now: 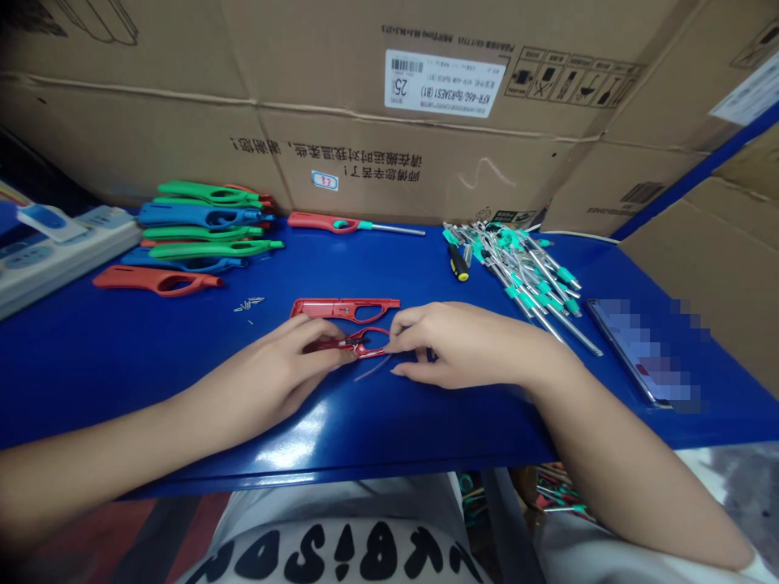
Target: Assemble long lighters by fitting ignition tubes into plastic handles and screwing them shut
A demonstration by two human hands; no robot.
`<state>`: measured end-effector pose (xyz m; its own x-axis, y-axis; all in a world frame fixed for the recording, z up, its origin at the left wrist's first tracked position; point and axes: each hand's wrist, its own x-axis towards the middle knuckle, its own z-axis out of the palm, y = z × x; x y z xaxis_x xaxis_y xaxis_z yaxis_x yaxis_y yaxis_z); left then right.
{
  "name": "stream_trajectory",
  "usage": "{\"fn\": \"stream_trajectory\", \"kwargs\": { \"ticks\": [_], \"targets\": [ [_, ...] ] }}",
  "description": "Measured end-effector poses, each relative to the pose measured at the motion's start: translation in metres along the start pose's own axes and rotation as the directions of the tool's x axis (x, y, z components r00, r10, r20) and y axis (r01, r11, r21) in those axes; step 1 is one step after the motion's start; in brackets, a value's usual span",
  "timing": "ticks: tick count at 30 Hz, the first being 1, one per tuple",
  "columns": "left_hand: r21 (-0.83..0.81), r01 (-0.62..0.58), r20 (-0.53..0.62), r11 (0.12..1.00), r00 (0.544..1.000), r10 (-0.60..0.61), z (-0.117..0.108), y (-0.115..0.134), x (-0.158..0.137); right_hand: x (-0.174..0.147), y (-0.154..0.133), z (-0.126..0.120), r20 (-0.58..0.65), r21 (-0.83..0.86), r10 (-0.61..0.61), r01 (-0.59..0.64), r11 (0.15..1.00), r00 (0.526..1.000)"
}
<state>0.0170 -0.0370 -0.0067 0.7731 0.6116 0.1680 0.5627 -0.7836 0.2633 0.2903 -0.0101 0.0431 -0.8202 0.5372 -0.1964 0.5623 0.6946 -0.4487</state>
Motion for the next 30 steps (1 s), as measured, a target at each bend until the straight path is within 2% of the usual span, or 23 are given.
{"fn": "stream_trajectory", "kwargs": {
  "ticks": [4,11,17,23,25,26,27,28,29,30],
  "targets": [
    [0.086,-0.017,-0.023,0.996,1.0,0.019,0.002,0.001,-0.002,-0.001,0.0,-0.001,0.0,0.016,-0.001,0.001,1.0,1.0],
    [0.312,-0.085,0.01,0.946,0.996,0.086,0.0,0.011,-0.002,0.0,-0.002,0.001,-0.007,-0.025,-0.001,0.0,1.0,1.0],
    [0.312,-0.128,-0.039,0.941,0.988,0.147,0.002,0.01,-0.004,0.002,-0.004,0.001,0.014,-0.044,0.009,-0.008,0.999,1.0],
    [0.274,-0.11,-0.053,0.955,0.99,0.129,0.005,0.006,-0.005,0.001,-0.005,0.0,0.003,0.008,-0.008,0.008,1.0,1.0],
    [0.283,-0.118,-0.05,0.952,0.989,0.138,0.005,0.005,-0.005,-0.001,-0.001,-0.004,-0.068,0.049,-0.041,0.045,0.998,0.997],
    [0.286,-0.124,-0.046,0.95,0.989,0.143,0.005,0.004,-0.005,-0.003,0.003,-0.007,-0.156,0.054,-0.043,0.052,0.997,0.987],
    [0.284,-0.13,-0.047,0.95,0.988,0.149,0.005,0.004,-0.005,-0.006,0.009,-0.012,-0.278,0.043,-0.022,0.036,0.998,0.96],
    [0.278,-0.137,-0.051,0.951,0.986,0.157,0.005,0.003,-0.005,-0.009,0.017,-0.016,-0.445,0.013,0.03,-0.027,1.0,0.895],
    [0.269,-0.139,-0.06,0.953,0.985,0.161,0.004,0.002,-0.005,-0.012,0.026,-0.021,-0.608,-0.014,0.112,-0.152,0.988,0.786],
    [0.259,-0.141,-0.072,0.956,0.984,0.164,0.004,0.0,-0.005,-0.017,0.036,-0.026,-0.737,-0.021,0.205,-0.326,0.945,0.644]
  ]
}}
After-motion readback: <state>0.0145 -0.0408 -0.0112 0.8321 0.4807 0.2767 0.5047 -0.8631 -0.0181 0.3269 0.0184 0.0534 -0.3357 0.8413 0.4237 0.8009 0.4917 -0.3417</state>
